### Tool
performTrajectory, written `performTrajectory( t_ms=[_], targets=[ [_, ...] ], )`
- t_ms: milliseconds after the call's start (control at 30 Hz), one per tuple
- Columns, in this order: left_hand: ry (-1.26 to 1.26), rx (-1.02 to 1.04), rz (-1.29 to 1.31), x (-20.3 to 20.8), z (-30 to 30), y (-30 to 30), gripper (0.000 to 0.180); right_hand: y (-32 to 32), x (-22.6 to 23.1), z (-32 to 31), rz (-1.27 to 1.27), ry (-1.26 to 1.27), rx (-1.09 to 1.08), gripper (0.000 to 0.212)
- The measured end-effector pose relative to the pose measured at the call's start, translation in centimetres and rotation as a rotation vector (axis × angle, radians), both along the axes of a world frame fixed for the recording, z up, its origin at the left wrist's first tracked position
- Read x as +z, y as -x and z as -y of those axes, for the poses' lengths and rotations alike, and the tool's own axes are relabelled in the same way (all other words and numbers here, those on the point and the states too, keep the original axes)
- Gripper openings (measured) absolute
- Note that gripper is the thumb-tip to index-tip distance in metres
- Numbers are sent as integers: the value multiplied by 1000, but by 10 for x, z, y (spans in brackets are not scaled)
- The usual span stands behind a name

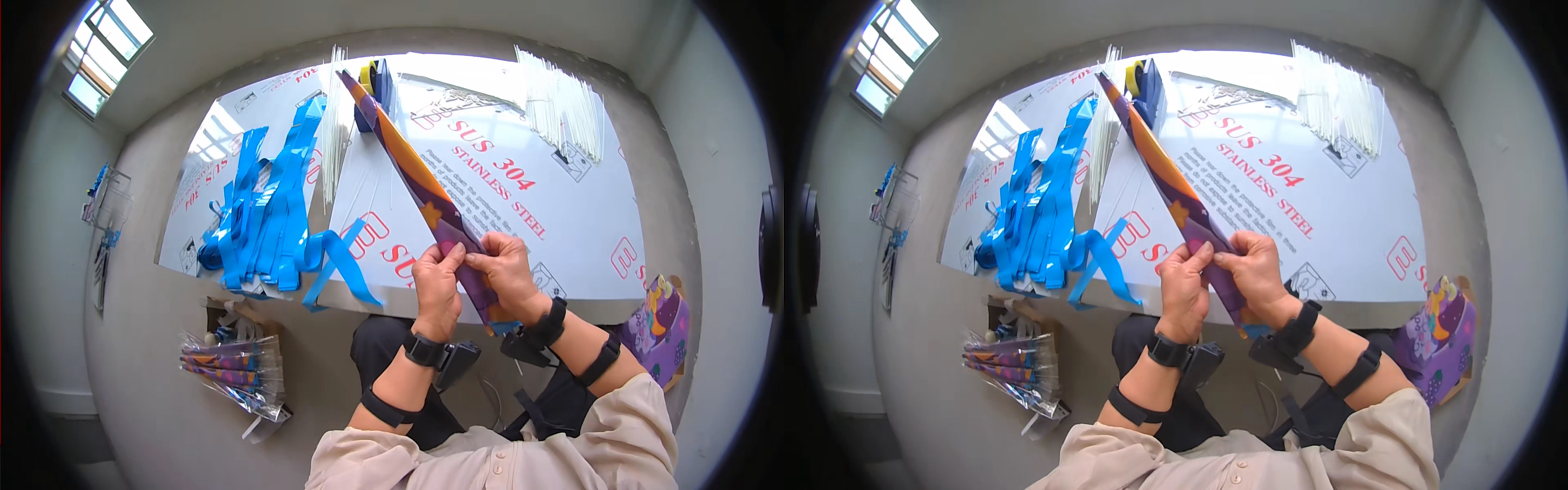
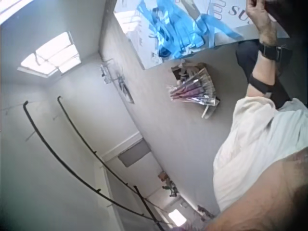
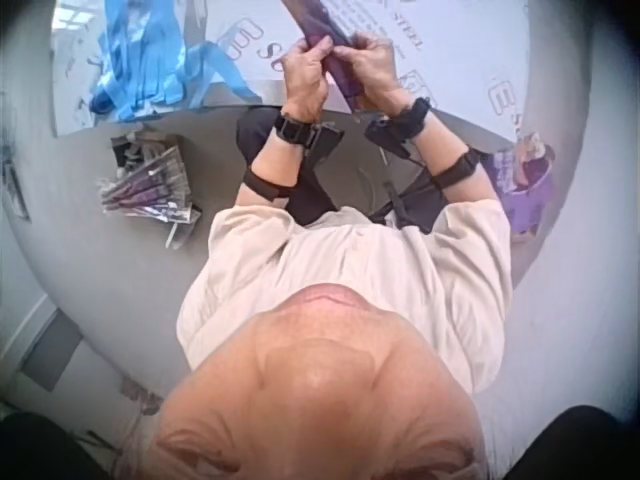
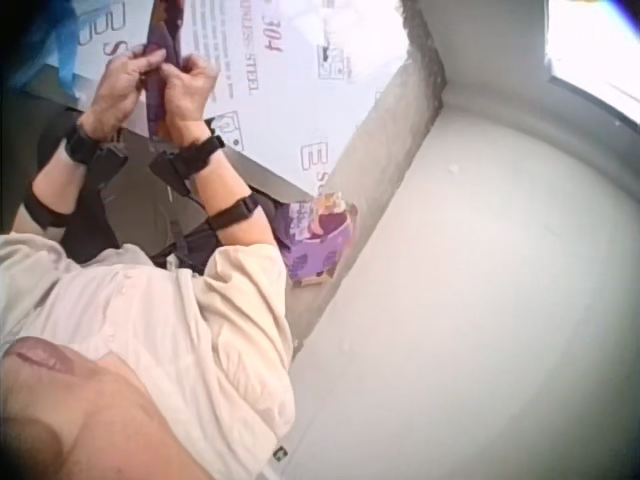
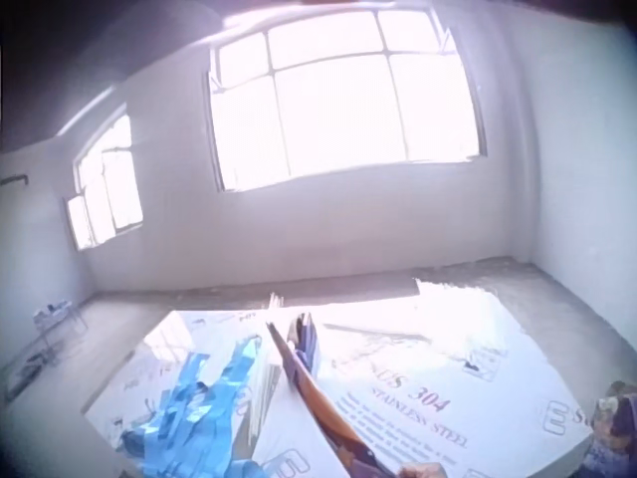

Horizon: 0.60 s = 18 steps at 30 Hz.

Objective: The person is folding patterned plastic sheets, inserting them into clear sleeves, sealing them, and placing them into a box.

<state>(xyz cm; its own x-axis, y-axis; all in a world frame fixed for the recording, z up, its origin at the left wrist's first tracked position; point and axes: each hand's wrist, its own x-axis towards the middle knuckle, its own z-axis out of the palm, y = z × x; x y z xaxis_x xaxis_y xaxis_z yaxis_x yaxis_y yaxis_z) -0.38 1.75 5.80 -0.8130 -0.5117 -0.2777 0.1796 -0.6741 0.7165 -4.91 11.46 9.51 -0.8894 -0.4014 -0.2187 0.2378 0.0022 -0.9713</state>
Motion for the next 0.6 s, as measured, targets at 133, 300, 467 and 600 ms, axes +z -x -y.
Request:
performTrajectory(
  t_ms=[133,300,467,600],
  targets=[
    [79,-17,8,-14,33,20,7,45,-8,10,155,20,253,9],
    [138,-34,-71,-15,68,38,7,208,-52,-2,-520,-390,33,13],
    [91,-30,-56,-30,77,33,11,340,-61,7,-870,-1035,-199,21],
    [45,-90,-42,-32,75,41,17,387,-79,33,-1201,-1455,-112,44]
  ],
)
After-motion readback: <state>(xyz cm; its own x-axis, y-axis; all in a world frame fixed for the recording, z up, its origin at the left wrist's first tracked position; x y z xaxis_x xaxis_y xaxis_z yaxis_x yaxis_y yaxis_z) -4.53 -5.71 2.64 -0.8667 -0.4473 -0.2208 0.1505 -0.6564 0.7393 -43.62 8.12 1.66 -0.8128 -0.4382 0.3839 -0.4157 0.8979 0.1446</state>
